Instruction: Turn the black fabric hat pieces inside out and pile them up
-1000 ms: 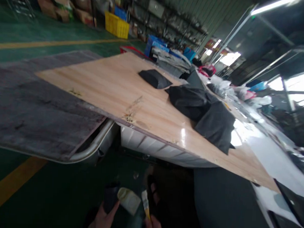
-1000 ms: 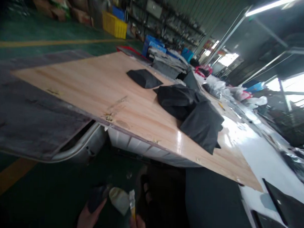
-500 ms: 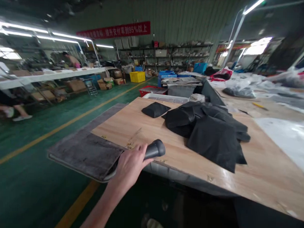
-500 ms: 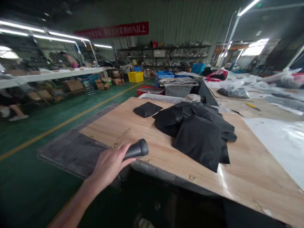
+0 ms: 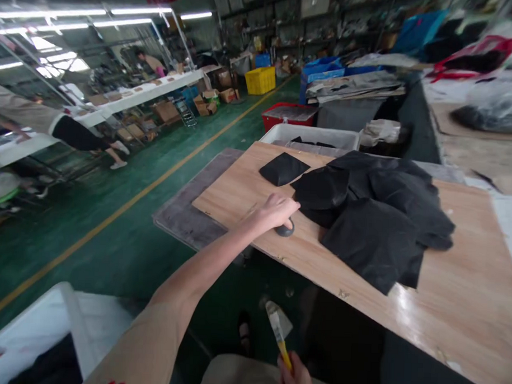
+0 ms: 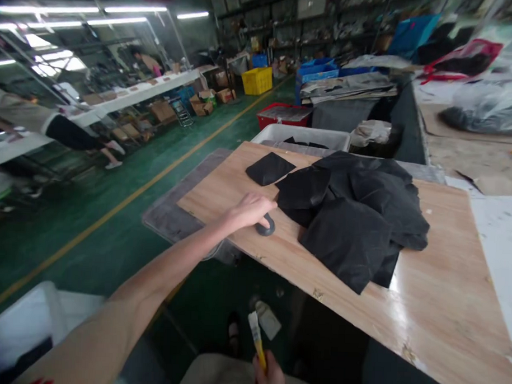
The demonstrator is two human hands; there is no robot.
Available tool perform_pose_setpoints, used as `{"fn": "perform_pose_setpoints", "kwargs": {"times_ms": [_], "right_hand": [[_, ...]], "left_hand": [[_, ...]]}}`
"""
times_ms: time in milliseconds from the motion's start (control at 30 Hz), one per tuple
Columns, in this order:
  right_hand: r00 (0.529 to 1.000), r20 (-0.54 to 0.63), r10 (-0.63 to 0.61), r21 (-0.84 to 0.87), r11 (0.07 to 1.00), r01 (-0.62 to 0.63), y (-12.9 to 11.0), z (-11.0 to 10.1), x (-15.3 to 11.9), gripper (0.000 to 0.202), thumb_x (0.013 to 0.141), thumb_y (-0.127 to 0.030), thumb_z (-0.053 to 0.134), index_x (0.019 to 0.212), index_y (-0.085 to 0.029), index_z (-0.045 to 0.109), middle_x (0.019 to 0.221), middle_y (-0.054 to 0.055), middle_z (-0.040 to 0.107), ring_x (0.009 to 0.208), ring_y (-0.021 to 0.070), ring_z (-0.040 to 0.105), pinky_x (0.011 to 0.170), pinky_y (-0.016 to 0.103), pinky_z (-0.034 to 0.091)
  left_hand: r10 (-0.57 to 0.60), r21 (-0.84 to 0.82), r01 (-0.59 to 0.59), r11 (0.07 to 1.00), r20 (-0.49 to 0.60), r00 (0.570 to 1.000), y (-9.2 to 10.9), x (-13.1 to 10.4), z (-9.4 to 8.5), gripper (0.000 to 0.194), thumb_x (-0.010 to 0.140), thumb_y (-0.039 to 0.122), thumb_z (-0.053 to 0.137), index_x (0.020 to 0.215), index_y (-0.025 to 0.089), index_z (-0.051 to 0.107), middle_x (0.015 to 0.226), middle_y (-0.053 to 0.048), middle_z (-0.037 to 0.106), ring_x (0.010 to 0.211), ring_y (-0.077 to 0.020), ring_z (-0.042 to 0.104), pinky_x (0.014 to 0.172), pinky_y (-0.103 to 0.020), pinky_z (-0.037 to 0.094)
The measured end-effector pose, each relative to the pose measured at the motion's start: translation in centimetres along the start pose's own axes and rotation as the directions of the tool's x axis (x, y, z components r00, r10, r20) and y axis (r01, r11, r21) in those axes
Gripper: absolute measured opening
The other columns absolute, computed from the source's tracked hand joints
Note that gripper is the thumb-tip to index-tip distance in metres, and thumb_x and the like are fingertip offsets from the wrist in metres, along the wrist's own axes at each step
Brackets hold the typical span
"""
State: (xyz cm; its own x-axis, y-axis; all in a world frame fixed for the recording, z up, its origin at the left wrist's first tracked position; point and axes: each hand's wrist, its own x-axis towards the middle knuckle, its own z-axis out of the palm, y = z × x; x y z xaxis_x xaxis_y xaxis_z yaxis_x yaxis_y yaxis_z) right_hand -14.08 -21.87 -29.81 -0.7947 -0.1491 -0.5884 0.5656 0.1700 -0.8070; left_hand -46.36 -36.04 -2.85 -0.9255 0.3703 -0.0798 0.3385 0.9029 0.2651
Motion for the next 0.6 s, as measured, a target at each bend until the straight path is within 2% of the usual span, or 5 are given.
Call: {"fn": "perform_pose_setpoints", "kwargs": {"times_ms": [133, 233, 400, 533, 600], "right_hand": [[0.998, 0.057, 0.021, 0.014, 1.0, -0.022, -2.8, -0.6, -0.1, 0.04, 0.059, -0.066, 0.062, 0.061, -0.027, 0.054, 0.045, -0.003, 0.044, 0.041, 0.0184, 0.046, 0.043, 0.032, 0.035], [0.984, 0.174, 0.028, -0.039, 0.999, -0.021, -6.4, 0.0, 0.2, 0.039, 0.06, -0.064, 0.061, 0.062, -0.026, 0.054, 0.045, -0.003, 0.045, 0.041, 0.017, 0.043, 0.044, 0.031, 0.032], [0.929, 0.371, 0.023, -0.155, 0.987, 0.038, -12.3, 3.1, 1.1, 0.043, 0.063, -0.066, 0.061, 0.063, -0.024, 0.054, 0.045, -0.003, 0.045, 0.04, 0.0139, 0.038, 0.043, 0.028, 0.027], [0.907, 0.421, 0.008, -0.275, 0.954, 0.119, -16.8, 7.4, 2.5, 0.045, 0.062, -0.067, 0.063, 0.063, -0.023, 0.055, 0.044, -0.004, 0.045, 0.039, 0.0128, 0.037, 0.041, 0.027, 0.027], [0.901, 0.434, -0.012, -0.294, 0.943, 0.154, -19.2, 9.9, 2.7, 0.044, 0.064, -0.065, 0.064, 0.067, -0.022, 0.056, 0.045, -0.004, 0.047, 0.04, 0.0126, 0.039, 0.041, 0.026, 0.029]], "left_hand": [[-0.107, -0.131, 0.076, 0.988, -0.246, 0.963, -2.8, -5.6, -1.6, 0.083, 0.058, 0.039, 0.085, 0.133, 0.022, 0.052, 0.126, -0.016, 0.058, 0.107, -0.0321, 0.061, 0.087, -0.031, 0.042], [-0.393, -0.19, 0.349, 0.918, -0.307, 0.867, -6.0, -14.5, -0.9, 0.059, 0.081, 0.04, 0.066, 0.135, 0.024, 0.048, 0.125, -0.012, 0.059, 0.113, -0.0255, 0.058, 0.09, -0.028, 0.042], [-0.873, -0.391, 0.789, 0.474, -0.091, 0.479, -9.3, -33.5, 6.7, 0.013, 0.079, 0.02, 0.063, 0.091, 0.018, 0.067, 0.101, -0.01, 0.068, 0.091, -0.0228, 0.066, 0.083, -0.031, 0.048], [-0.98, -0.764, 0.628, 0.145, -0.023, 0.199, -8.0, -41.7, 8.6, 0.016, 0.079, 0.035, 0.062, 0.076, 0.021, 0.067, 0.073, -0.004, 0.069, 0.07, -0.0212, 0.066, 0.068, -0.031, 0.051], [-0.977, -0.896, 0.426, 0.128, -0.041, 0.209, -6.9, -42.6, 5.4, 0.023, 0.077, 0.041, 0.065, 0.084, 0.02, 0.07, 0.075, -0.006, 0.07, 0.069, -0.0212, 0.067, 0.066, -0.031, 0.052]]}}
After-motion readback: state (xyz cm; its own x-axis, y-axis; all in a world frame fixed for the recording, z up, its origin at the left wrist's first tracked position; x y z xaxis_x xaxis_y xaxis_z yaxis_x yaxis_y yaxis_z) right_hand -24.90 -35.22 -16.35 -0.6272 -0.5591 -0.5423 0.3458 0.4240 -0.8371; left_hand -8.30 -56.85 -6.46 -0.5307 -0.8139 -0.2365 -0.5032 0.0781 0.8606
